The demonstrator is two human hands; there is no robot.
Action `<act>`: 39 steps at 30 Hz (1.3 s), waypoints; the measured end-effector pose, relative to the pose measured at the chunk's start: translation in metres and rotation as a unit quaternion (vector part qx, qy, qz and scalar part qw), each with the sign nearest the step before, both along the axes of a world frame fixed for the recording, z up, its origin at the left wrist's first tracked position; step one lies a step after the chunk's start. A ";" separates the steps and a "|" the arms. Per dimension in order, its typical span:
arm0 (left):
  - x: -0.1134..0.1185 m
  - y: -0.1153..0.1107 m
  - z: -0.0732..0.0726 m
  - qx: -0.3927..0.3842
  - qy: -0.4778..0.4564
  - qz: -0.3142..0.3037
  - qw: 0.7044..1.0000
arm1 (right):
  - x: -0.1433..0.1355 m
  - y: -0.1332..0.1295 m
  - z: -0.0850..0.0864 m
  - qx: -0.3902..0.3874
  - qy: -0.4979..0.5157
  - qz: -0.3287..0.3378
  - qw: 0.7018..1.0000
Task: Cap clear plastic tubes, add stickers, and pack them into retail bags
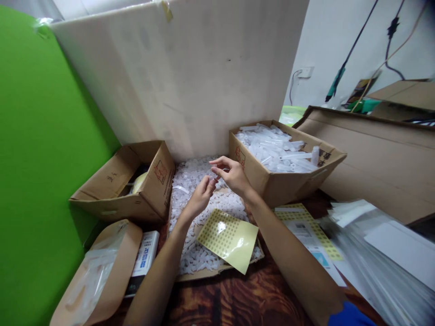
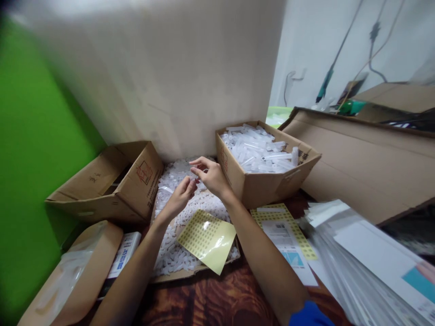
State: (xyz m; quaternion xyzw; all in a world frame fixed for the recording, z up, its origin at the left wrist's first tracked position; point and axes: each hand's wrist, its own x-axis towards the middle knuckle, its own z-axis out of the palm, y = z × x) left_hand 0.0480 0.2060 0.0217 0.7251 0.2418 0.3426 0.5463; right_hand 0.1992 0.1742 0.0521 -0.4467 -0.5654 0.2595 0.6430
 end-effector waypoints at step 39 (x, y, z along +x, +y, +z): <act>0.005 -0.002 -0.002 -0.085 -0.127 0.041 0.987 | -0.007 -0.003 0.008 0.006 0.016 0.022 1.000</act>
